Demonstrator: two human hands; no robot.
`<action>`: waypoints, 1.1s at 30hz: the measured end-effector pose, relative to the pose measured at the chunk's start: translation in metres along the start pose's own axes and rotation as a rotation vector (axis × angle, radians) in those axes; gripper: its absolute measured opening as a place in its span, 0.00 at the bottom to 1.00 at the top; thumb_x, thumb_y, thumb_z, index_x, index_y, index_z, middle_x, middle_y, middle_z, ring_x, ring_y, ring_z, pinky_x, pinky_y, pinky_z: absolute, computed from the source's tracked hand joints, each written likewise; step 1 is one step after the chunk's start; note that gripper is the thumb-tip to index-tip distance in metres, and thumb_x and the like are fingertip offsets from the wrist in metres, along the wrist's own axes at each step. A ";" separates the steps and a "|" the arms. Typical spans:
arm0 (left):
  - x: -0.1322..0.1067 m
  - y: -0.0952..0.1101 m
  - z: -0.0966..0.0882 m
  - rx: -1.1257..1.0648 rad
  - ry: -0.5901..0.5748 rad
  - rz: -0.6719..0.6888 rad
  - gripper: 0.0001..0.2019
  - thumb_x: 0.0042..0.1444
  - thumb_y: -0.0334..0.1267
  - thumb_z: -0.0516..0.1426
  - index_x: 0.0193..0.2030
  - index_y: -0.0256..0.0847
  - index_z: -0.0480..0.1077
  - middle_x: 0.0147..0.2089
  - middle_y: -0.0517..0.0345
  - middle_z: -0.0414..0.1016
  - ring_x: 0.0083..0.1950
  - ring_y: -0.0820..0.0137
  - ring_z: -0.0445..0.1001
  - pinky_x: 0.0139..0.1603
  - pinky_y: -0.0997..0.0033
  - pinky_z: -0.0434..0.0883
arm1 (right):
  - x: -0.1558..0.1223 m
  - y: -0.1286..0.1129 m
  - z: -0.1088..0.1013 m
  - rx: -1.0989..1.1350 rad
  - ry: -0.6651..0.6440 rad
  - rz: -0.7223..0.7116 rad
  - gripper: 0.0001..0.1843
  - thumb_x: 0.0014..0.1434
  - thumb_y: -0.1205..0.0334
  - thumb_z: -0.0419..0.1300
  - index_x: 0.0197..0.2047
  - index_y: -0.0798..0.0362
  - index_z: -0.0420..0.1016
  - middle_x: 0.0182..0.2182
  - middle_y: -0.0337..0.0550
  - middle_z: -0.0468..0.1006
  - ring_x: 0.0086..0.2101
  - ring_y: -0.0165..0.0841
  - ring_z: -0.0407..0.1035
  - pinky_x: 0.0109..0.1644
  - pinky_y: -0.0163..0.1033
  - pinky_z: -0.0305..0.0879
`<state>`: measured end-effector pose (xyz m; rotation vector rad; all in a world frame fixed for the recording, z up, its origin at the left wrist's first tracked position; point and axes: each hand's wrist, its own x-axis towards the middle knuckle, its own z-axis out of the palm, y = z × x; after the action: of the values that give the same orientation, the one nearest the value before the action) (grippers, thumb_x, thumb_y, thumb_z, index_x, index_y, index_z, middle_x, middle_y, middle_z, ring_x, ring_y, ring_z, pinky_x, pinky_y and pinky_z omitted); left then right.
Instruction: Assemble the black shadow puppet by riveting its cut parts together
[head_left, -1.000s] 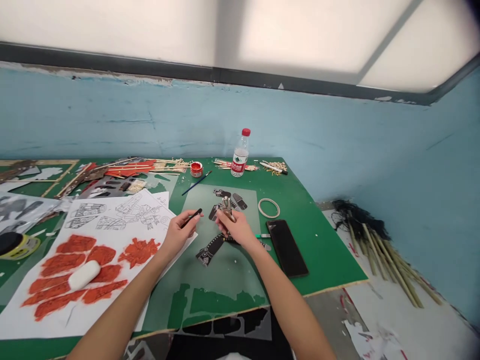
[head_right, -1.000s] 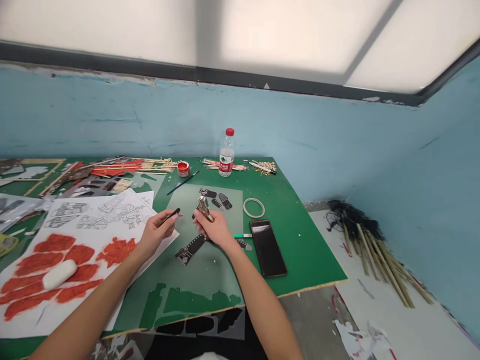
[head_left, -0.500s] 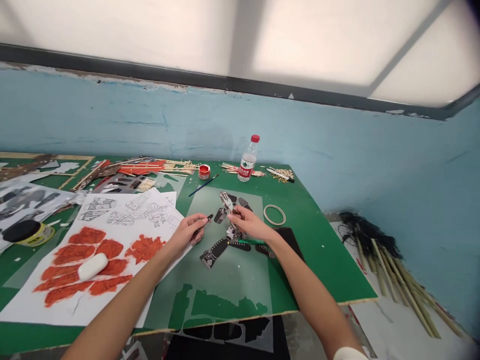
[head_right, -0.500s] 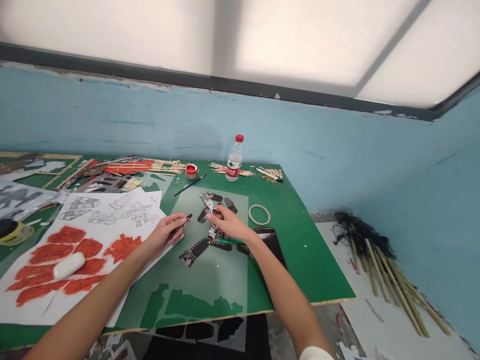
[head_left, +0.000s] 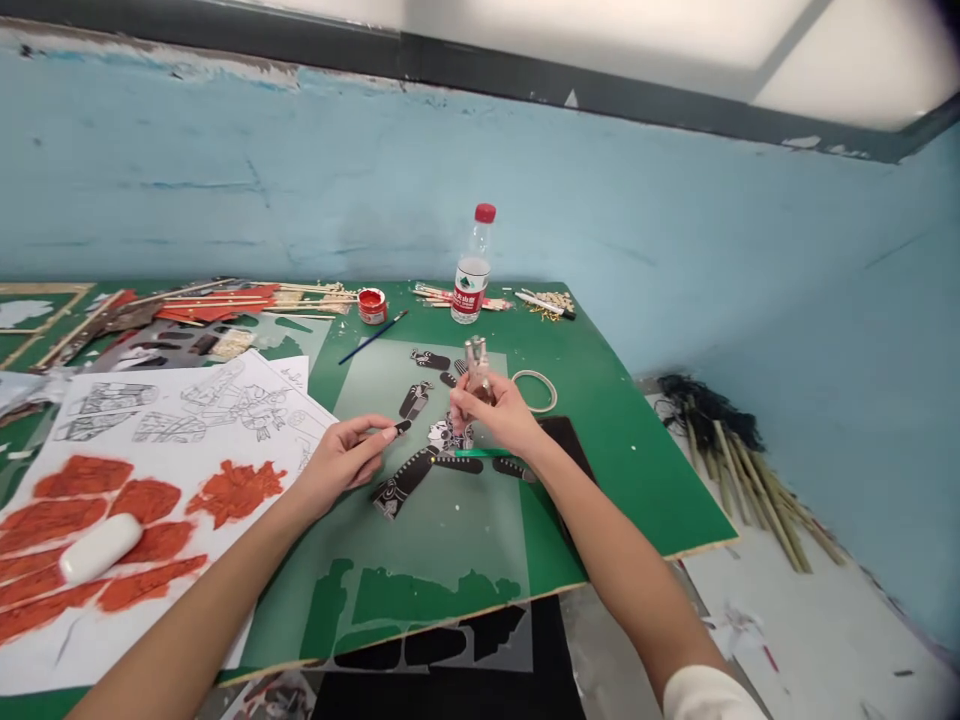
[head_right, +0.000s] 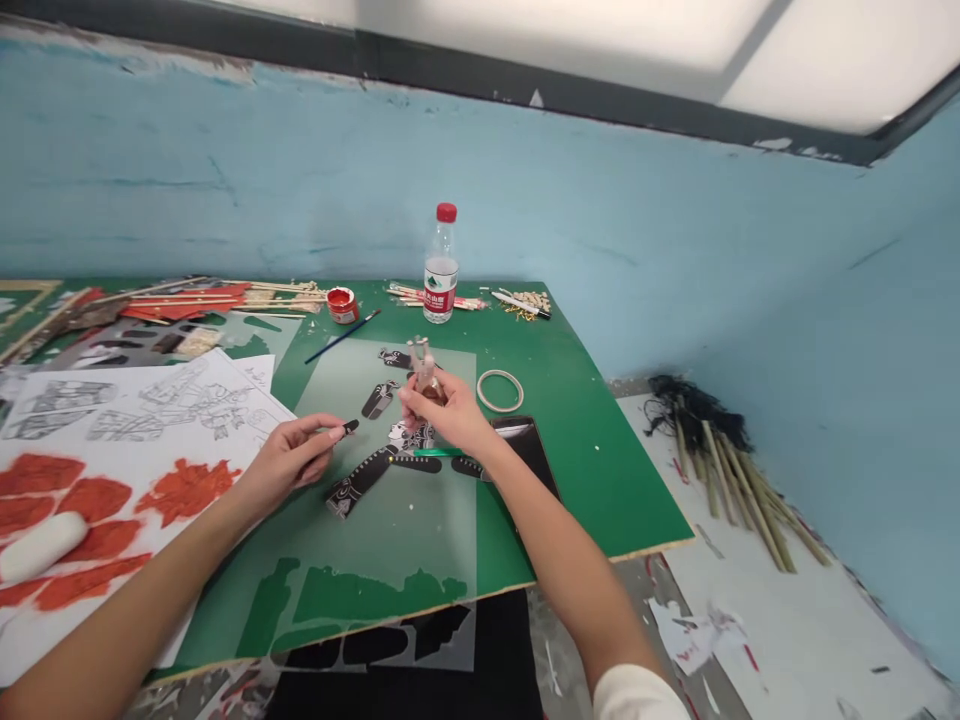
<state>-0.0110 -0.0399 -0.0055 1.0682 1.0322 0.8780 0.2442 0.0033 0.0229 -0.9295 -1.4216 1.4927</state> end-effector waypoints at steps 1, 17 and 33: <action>0.000 0.000 0.000 0.002 0.007 0.004 0.21 0.56 0.54 0.67 0.44 0.37 0.75 0.14 0.73 0.54 0.16 0.80 0.48 0.18 0.78 0.45 | -0.001 0.000 0.001 -0.004 -0.025 0.018 0.20 0.59 0.42 0.68 0.37 0.50 0.71 0.26 0.36 0.74 0.26 0.30 0.68 0.31 0.37 0.69; 0.000 0.005 0.002 0.238 0.046 -0.005 0.21 0.56 0.57 0.65 0.39 0.37 0.75 0.19 0.71 0.53 0.20 0.79 0.50 0.21 0.78 0.49 | -0.002 0.011 0.005 -0.598 0.075 0.038 0.31 0.58 0.35 0.65 0.20 0.52 0.64 0.18 0.31 0.56 0.23 0.26 0.50 0.28 0.36 0.45; -0.005 0.014 -0.002 0.143 -0.063 -0.246 0.16 0.54 0.49 0.65 0.27 0.39 0.72 0.10 0.72 0.52 0.14 0.81 0.43 0.18 0.75 0.39 | -0.008 -0.006 0.011 -0.898 -0.233 0.187 0.35 0.76 0.52 0.44 0.19 0.53 0.72 0.17 0.40 0.71 0.21 0.30 0.62 0.35 0.39 0.56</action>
<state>-0.0157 -0.0408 0.0087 1.0542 1.1591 0.5752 0.2380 -0.0082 0.0297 -1.4757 -2.3008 1.0799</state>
